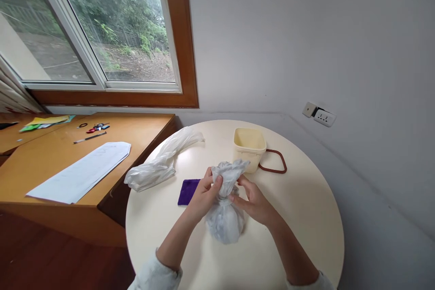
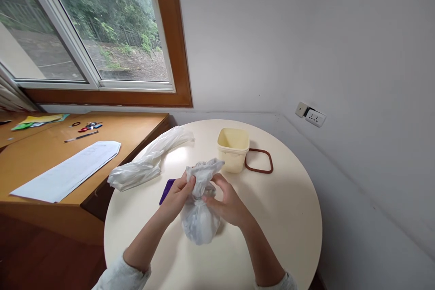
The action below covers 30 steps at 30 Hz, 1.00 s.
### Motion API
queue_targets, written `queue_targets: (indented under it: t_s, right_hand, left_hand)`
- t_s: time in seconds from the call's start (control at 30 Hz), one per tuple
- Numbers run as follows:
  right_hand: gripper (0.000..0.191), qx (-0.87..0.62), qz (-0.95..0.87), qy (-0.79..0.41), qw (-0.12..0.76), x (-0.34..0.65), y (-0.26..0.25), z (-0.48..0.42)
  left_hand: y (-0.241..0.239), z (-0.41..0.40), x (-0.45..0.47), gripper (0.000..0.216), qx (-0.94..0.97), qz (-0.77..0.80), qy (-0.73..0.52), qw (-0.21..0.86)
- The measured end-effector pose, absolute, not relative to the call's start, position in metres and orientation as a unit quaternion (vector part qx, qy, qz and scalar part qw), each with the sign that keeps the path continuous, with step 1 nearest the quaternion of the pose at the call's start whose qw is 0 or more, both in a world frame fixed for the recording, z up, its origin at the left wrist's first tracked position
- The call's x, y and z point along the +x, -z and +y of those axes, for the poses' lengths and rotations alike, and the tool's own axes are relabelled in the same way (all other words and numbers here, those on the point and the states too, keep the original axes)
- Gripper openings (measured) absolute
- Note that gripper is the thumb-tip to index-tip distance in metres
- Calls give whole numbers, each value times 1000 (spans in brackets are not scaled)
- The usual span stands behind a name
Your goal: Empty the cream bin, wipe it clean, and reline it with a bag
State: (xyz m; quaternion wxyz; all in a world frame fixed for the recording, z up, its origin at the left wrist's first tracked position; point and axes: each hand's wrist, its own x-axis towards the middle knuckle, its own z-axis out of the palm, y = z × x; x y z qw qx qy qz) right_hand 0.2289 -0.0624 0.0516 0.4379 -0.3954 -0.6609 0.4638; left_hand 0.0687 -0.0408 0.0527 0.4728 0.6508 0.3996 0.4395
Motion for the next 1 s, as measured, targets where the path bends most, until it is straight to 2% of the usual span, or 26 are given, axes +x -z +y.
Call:
queue_targets:
  t_s: [0.1, 0.23, 0.37, 0.4, 0.6, 0.73, 0.87, 1.0]
  right_hand:
    - [34, -389, -665, -459, 443, 221, -55, -64]
    - [26, -417, -599, -468, 498, 213, -37, -58]
    - [31, -417, -525, -514, 535, 211, -25, -56]
    - [31, -415, -513, -523, 540, 211, -24, -56]
    - [26, -405, -473, -528, 577, 214, -24, -55]
    - [23, -431, -475, -465, 610, 227, -29, -51]
    - [23, -428, -549, -461, 550, 234, -35, -57]
    - [32, -457, -630, -419, 467, 233, -28, -68]
  left_hand:
    - [-51, -43, 76, 50, 652, 401, -451, 459]
    - [-50, -47, 78, 49, 661, 352, -415, 517]
    - [-52, -52, 77, 82, 685, 303, -393, 534]
    - [-53, -53, 78, 84, 690, 313, -381, 529]
    - [-46, -57, 79, 68, 707, 424, -343, 450]
    - [-35, -56, 74, 62, 710, 456, -326, 427]
    - [-28, -54, 73, 56, 712, 459, -341, 407]
    - [-29, -58, 74, 62, 728, 453, -322, 402]
